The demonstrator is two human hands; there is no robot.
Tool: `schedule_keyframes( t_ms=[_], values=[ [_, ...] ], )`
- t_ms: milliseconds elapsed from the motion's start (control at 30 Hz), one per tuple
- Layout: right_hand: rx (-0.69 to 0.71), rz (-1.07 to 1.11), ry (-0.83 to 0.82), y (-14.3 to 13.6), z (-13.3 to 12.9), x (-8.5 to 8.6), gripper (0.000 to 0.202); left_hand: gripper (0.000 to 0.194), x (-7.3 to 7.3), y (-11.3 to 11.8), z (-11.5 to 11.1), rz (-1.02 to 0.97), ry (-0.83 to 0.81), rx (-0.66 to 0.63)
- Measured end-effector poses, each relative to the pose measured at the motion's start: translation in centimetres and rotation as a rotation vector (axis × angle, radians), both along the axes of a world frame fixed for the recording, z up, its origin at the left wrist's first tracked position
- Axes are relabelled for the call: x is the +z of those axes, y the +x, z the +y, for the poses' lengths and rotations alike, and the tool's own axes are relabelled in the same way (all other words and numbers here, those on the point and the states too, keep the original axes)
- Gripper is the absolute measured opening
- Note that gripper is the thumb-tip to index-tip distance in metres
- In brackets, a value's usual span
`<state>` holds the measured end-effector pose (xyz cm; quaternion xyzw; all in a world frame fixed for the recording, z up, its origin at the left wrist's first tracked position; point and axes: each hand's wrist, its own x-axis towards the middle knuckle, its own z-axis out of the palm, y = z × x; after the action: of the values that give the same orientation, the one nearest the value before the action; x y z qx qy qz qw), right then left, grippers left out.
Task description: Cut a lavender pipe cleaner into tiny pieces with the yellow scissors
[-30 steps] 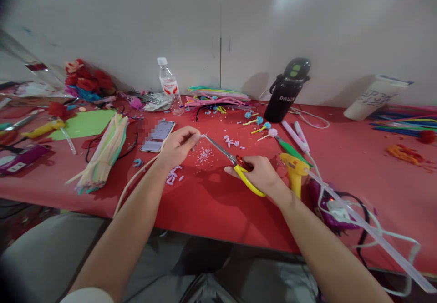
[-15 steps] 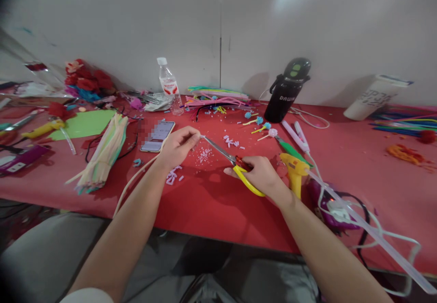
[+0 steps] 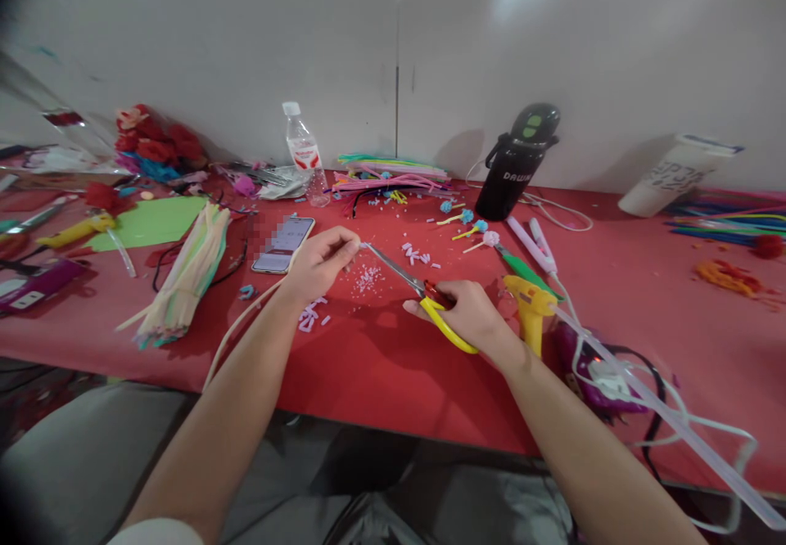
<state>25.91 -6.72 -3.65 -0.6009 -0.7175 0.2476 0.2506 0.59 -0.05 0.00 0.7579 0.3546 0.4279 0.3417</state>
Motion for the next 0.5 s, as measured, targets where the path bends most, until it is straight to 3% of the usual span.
schedule_keyframes(
  t_ms=[500],
  values=[
    [-0.005, -0.007, 0.007, 0.02, 0.05, 0.05, 0.059, 0.020, 0.03, 0.03, -0.09, 0.007, -0.023, 0.010]
  ],
)
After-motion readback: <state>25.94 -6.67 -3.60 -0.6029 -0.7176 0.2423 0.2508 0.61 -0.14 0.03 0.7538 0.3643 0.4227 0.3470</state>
